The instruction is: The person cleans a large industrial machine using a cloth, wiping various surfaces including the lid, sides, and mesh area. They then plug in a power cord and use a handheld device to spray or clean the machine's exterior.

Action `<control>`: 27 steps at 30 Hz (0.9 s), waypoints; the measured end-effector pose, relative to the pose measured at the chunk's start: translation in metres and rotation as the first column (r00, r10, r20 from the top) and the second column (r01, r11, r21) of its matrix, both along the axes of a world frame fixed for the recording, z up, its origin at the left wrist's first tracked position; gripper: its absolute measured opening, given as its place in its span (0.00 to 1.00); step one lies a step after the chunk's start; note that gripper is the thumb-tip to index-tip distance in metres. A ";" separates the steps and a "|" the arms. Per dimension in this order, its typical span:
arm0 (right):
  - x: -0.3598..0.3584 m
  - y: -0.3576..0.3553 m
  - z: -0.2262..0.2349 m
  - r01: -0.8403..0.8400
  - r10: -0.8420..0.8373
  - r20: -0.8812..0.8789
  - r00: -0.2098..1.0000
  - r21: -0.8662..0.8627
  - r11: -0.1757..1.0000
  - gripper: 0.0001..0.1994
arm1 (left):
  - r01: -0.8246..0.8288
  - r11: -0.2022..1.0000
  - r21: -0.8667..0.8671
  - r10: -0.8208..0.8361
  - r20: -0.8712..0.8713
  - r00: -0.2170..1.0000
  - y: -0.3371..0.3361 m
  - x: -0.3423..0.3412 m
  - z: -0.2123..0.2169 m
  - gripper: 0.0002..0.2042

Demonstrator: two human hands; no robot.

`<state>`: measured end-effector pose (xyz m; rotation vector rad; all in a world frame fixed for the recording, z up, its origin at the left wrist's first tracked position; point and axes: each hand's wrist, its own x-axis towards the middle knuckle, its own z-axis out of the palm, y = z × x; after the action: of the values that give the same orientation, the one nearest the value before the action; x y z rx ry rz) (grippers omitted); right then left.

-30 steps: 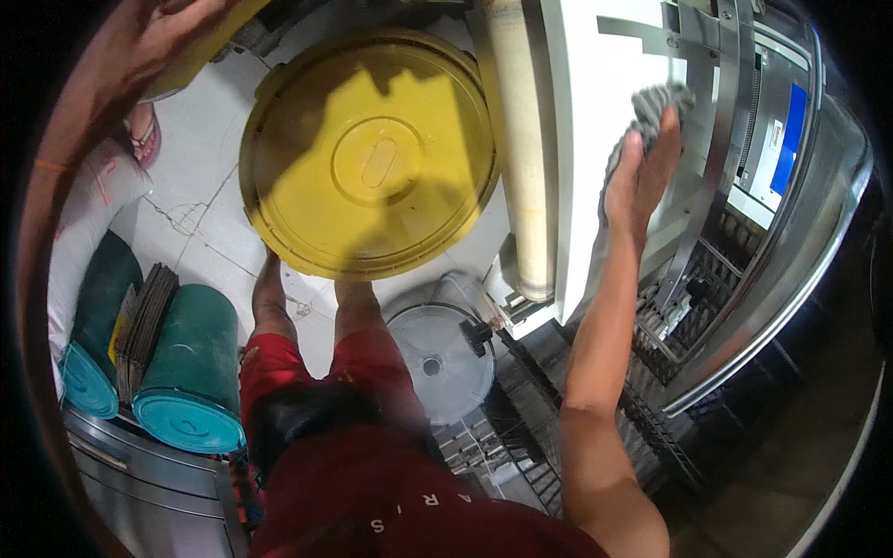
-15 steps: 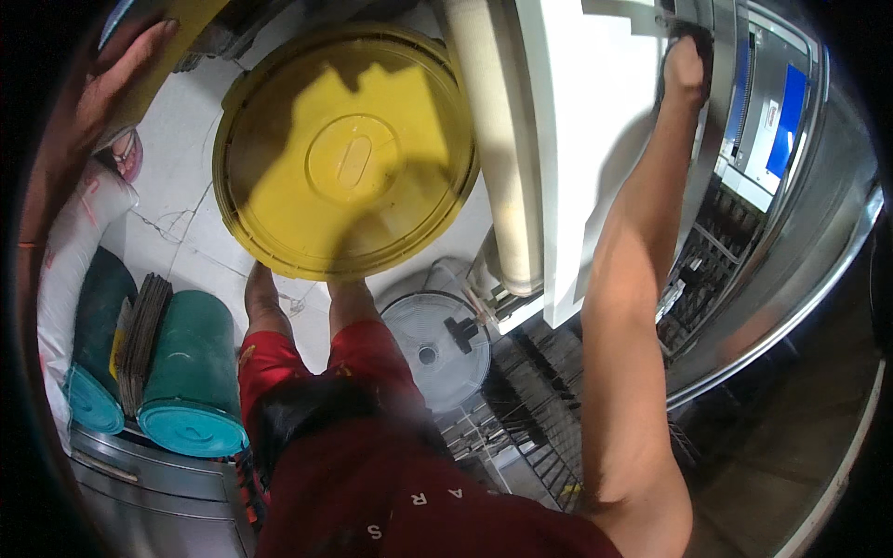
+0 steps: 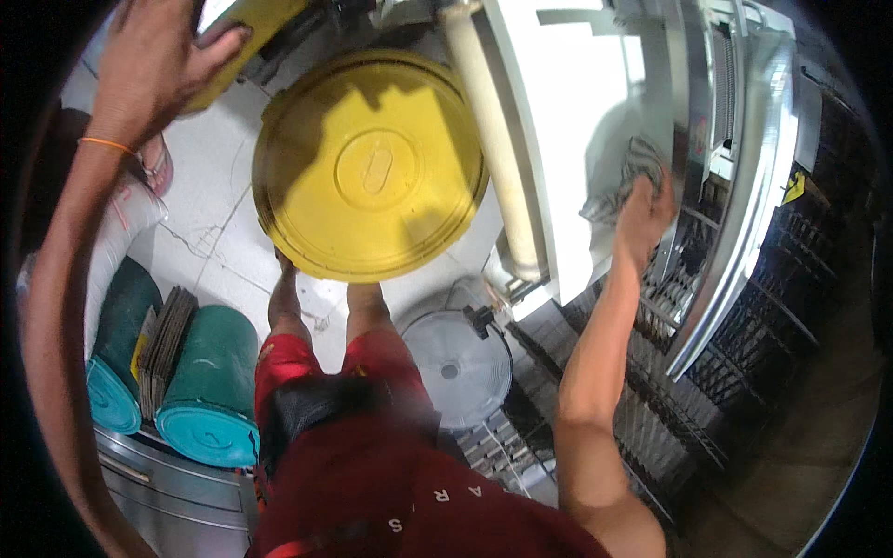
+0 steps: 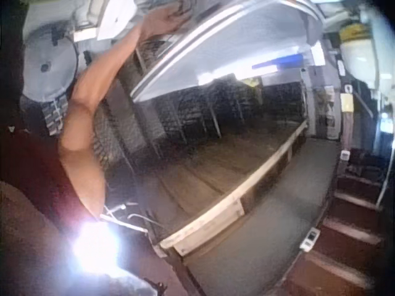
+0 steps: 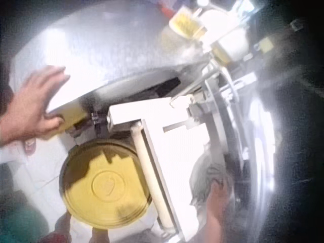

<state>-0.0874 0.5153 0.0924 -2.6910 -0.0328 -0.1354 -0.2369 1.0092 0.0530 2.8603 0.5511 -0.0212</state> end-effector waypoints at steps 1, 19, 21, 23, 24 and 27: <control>0.000 -0.007 0.007 -0.004 0.005 0.065 0.998 -0.010 1.000 0.25 | 0.042 0.991 0.128 -0.049 0.050 0.998 -0.015 -0.001 0.012 0.43; 0.217 0.195 0.012 -0.285 0.398 0.177 0.900 -0.452 0.845 0.21 | 0.081 0.940 0.332 -0.121 0.101 0.987 -0.013 -0.005 -0.002 0.42; 0.252 0.193 0.008 -0.463 0.614 0.275 0.740 -0.453 0.762 0.21 | 0.087 0.937 0.339 -0.133 0.114 0.984 -0.014 -0.002 -0.001 0.42; 0.257 0.190 -0.002 -0.557 0.722 0.362 0.590 -0.465 0.688 0.20 | 0.086 0.935 0.345 -0.137 0.127 0.982 -0.011 -0.001 -0.004 0.41; 0.248 0.186 -0.005 -0.552 0.689 0.342 0.639 -0.420 0.720 0.20 | 0.080 0.935 0.346 -0.131 0.127 0.983 -0.011 -0.004 -0.006 0.41; 0.252 0.075 -0.023 -0.495 0.682 0.331 0.652 -0.494 0.714 0.21 | 0.107 0.947 0.304 -0.160 0.154 0.975 -0.009 -0.004 0.000 0.41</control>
<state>0.1646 0.5900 0.0691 -2.7442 -1.2250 -0.6640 -0.2404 1.0004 0.0535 3.1405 0.3478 0.3155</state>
